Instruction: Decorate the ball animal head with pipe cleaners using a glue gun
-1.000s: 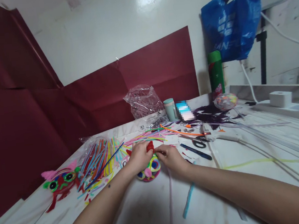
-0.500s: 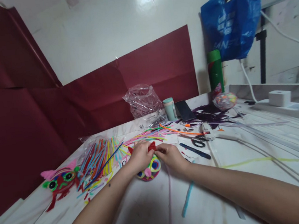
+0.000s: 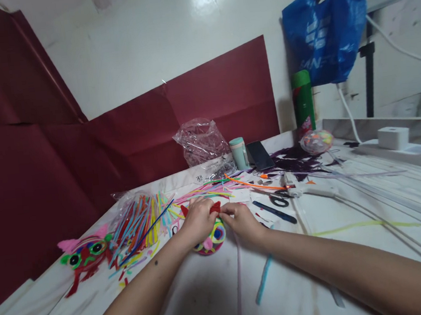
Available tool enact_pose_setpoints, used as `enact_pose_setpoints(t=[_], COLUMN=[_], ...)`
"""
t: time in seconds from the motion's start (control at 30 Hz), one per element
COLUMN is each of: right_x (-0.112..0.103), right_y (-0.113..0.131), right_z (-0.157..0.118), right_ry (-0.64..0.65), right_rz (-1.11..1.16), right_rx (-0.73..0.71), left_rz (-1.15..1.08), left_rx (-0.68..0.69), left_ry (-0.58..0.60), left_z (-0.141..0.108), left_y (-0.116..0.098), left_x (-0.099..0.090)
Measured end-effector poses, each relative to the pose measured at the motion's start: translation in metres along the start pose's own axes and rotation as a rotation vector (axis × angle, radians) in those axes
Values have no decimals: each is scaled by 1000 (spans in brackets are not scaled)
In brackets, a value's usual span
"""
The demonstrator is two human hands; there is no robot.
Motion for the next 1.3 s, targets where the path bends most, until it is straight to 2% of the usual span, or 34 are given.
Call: enact_pose_setpoints(t=[0.27, 0.77, 0.97, 1.3], right_x=[2, 2, 1, 4], right_y=[5, 2, 1, -18], right_z=[-3, 0, -2, 5], right_ry=[46, 32, 42, 6], right_rz=[23, 31, 72, 231], right_rx=[-16, 24, -3, 103], left_rz=[-68, -199, -223, -301], left_rx=[-24, -33, -79, -93], left_ry=[-16, -33, 17, -3], left_z=[-4, -6, -3, 0], left_y=[1, 3, 1, 12], left_x=[-4, -6, -4, 1])
Point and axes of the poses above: each hand's wrist, its own z-axis towards the middle knuckle, its own x-axis out of the palm, y = z × x, the point moved 5 cm from there along z, towards the middle knuckle, and after that the axes turned 14 degrees about z, right-handed, at the moved point
